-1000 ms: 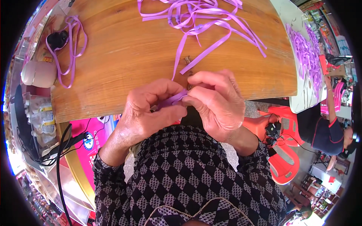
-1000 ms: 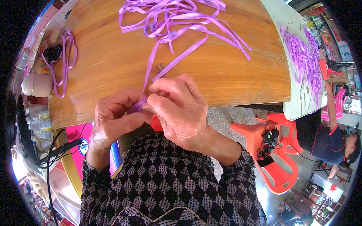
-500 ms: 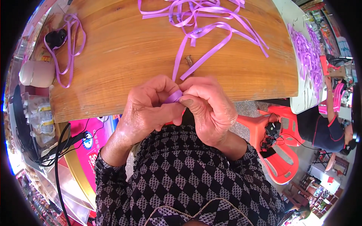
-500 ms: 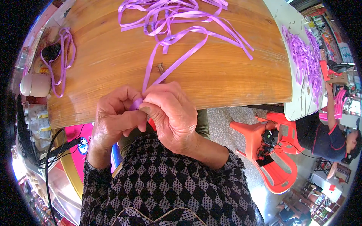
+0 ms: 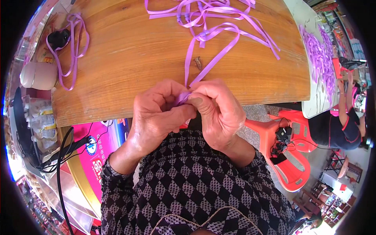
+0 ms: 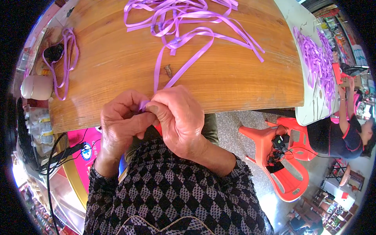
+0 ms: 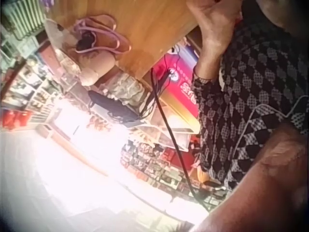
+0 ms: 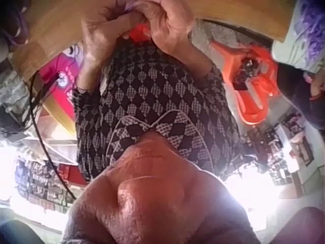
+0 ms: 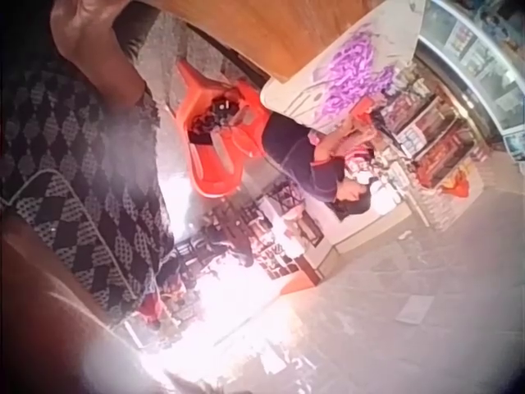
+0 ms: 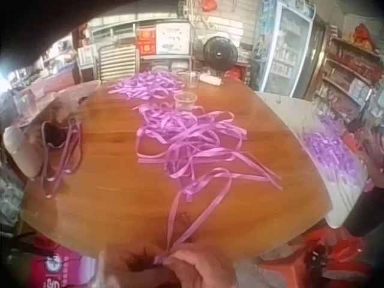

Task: The person ties a series of knots in a purple ribbon by hand, pulling the ribbon through loops and tightening them. They repeat this process along the length of the ribbon before stretching it out to check the work.

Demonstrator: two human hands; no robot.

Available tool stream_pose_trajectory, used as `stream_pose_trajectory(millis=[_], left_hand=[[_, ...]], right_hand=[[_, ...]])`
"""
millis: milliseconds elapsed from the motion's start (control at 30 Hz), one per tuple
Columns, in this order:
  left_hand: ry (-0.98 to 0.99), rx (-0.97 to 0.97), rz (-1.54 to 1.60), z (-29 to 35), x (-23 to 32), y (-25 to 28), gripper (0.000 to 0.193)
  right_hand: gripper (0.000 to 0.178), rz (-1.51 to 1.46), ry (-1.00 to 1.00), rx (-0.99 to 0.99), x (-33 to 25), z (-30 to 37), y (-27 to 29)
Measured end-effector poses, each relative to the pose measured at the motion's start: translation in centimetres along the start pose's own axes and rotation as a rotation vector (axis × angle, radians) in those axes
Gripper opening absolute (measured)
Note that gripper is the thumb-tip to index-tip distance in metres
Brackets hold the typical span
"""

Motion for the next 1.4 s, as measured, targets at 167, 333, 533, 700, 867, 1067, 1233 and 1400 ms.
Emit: stream_pose_trajectory(millis=[167, 333, 533, 700, 867, 1067, 1233, 1400], left_hand=[[-0.015, 0.090, 0.079, 0.1, 0.0, -0.5, 0.026], [-0.198, 0.078, 0.141, -0.3, -0.5, 0.2, 0.026], [-0.674, 0.152, -0.544, 0.4, -0.2, 0.6, 0.022], [-1.062, 0.217, -0.602, -0.3, -1.4, 0.6, 0.017], [-1.107, 0.208, -0.777, 0.0, -0.9, 1.0, 0.016], [-0.684, 0.217, -0.479, 0.2, -1.5, 0.9, 0.010], [-0.688, 0.185, -0.442, 0.1, -1.6, 1.1, 0.012], [-0.820, 0.092, -0.835, 0.3, -0.8, 1.3, 0.017]], right_hand=[[0.008, -0.206, -0.311, 0.002, -0.1, 0.6, 0.2], [0.010, -0.017, -0.072, -0.043, -0.4, 0.3, 0.3], [0.012, -0.279, -0.520, -0.123, -0.7, -0.1, 0.6], [0.013, -0.391, -0.676, -0.218, -0.3, -0.6, 1.1], [0.019, -0.529, -0.862, -0.252, -0.8, -0.8, 1.2], [0.028, -0.308, -0.507, -0.180, -0.9, 0.1, 1.0], [0.027, -0.041, -0.031, -0.204, -0.7, -0.2, 0.9], [0.027, -0.053, -0.068, -0.196, -0.6, 0.0, 0.9]])
Point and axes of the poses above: each hand's wrist, its own z-axis away from the middle knuckle, its own y-axis out of the back of the hand, x = y × z, the point moved 1 cm from there along -z, towards the middle knuckle, and after that the axes turned 11 degrees about x, right-handed, at the moved point
